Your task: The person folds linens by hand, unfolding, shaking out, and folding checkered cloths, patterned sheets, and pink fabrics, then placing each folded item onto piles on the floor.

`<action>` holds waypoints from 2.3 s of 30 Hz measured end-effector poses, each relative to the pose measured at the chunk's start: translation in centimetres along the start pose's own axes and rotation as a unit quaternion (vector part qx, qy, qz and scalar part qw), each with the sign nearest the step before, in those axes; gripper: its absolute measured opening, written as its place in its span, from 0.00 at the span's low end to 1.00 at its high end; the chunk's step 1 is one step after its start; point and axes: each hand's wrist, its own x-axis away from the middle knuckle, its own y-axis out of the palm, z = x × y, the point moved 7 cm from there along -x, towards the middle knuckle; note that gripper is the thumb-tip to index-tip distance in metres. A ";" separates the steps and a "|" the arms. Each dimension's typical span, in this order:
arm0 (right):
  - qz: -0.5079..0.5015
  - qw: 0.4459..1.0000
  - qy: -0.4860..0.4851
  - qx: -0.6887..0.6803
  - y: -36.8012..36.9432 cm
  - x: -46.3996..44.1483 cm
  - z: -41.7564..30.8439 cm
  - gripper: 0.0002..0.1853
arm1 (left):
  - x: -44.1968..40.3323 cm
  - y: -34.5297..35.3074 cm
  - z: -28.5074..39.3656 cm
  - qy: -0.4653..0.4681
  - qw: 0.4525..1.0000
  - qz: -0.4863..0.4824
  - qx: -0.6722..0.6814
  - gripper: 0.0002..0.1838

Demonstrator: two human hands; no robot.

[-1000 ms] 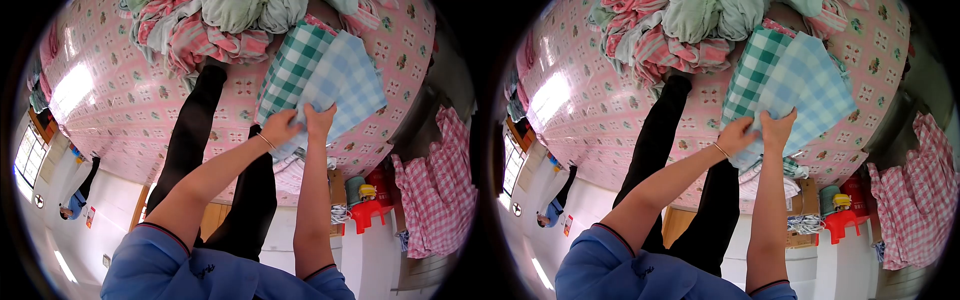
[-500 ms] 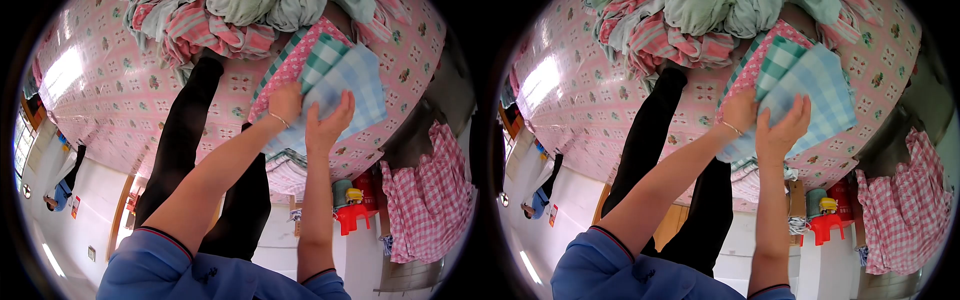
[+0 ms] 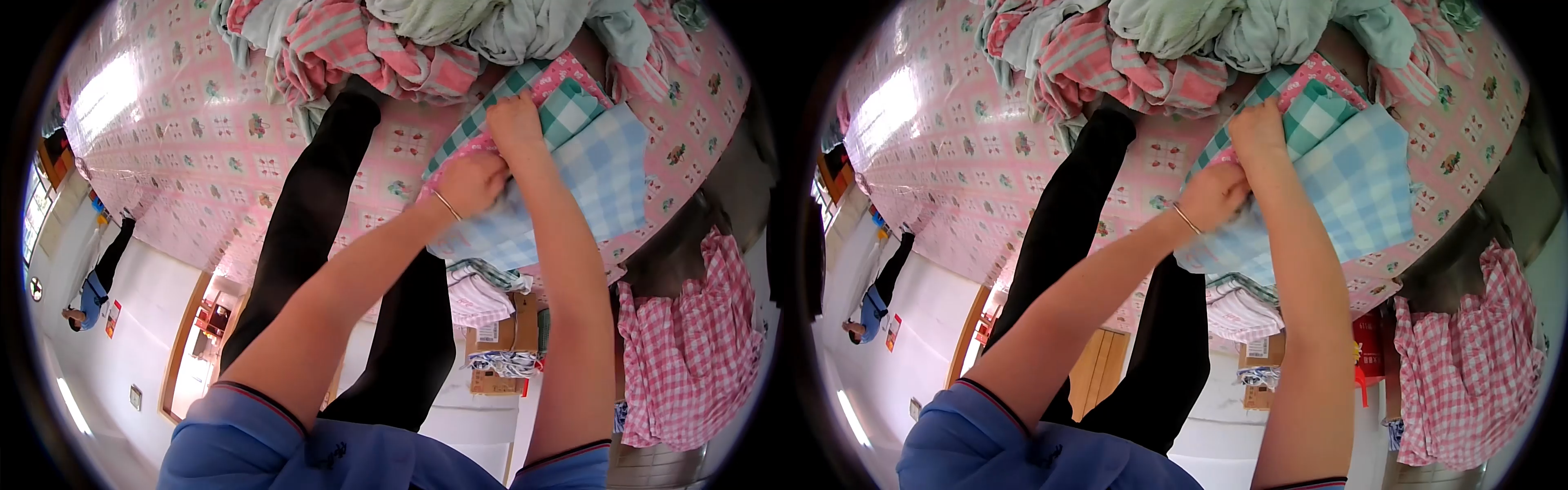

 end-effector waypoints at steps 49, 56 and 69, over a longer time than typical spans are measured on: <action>-0.143 0.988 0.047 -0.026 6.9 -5.4 2.3 0.16 | -3.9 3.9 -2.0 -0.061 0.993 0.057 -0.084 0.13; -0.270 0.961 0.022 0.060 7.0 -4.2 1.5 0.19 | -3.1 3.3 -1.5 -0.032 0.993 0.073 -0.087 0.13; 0.119 0.927 0.076 -0.347 -2.4 1.0 0.2 0.10 | -1.1 3.4 -5.7 -0.130 0.985 -0.085 -0.071 0.17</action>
